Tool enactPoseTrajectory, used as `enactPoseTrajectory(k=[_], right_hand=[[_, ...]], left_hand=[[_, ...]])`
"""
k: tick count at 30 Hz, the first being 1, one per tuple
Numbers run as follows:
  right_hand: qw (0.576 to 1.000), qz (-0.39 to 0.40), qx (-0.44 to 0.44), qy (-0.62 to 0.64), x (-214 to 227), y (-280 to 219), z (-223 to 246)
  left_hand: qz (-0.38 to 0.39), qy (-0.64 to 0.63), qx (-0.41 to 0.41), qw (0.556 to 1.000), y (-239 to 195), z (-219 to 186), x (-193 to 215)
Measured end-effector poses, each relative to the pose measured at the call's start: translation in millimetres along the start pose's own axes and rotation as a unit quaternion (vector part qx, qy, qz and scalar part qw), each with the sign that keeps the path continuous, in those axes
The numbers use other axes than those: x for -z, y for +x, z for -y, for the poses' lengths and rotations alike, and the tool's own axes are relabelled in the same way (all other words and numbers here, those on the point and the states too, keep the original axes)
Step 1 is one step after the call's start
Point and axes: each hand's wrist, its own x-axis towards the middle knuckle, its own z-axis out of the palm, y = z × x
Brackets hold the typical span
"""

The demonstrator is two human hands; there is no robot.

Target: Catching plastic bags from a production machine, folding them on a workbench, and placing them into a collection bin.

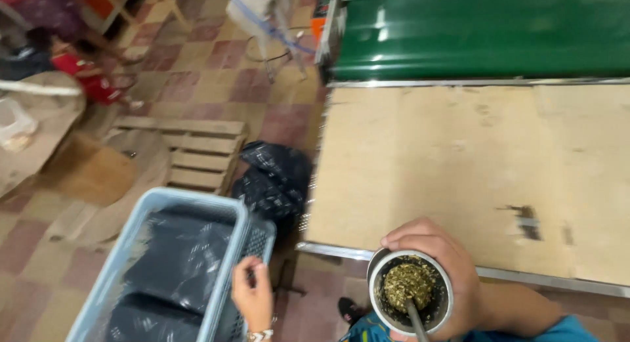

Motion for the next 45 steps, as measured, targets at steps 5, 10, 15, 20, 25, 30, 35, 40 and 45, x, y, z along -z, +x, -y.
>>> enactPoseTrajectory(k=[5, 10, 15, 20, 25, 30, 35, 40, 45], right_hand=[[0.997, -0.046, -0.023, -0.056, 107.9, -55.1, -0.7], [0.991, -0.056, -0.048, -0.114, 211.2, -109.1, 3.4], [0.988, -0.073, -0.082, -0.108, 284.3, -141.4, 4.7], [0.981, -0.114, -0.116, -0.102, 329.9, -161.6, 2.9], [0.970, -0.174, -0.170, -0.019, 353.4, -192.5, -35.9], [0.894, -0.247, -0.370, -0.047, 390.7, -241.0, -134.7], [0.803, -0.299, -0.484, -0.176, 438.0, -284.7, -231.1], [0.739, -0.318, -0.553, -0.218, 462.0, -305.3, -270.1], [0.727, -0.352, -0.557, -0.192, 460.7, -286.3, -256.7]], left_hand=[[0.178, -0.067, 0.027, 0.981, -97.2, -107.8, -159.0], [0.443, -0.092, -0.178, 0.874, -159.3, -204.4, -250.2], [0.483, -0.050, -0.233, 0.843, -193.0, -242.7, -309.6], [0.517, -0.033, -0.252, 0.817, -211.1, -265.0, -341.5], [0.524, -0.006, -0.241, 0.817, -211.9, -269.7, -357.2], [0.519, 0.006, -0.208, 0.829, -205.4, -257.6, -367.2], [0.525, 0.042, -0.179, 0.831, -195.7, -237.1, -382.6], [0.547, 0.045, -0.153, 0.822, -189.2, -238.0, -396.1], [0.560, 0.040, -0.137, 0.816, -177.3, -235.7, -414.7]])
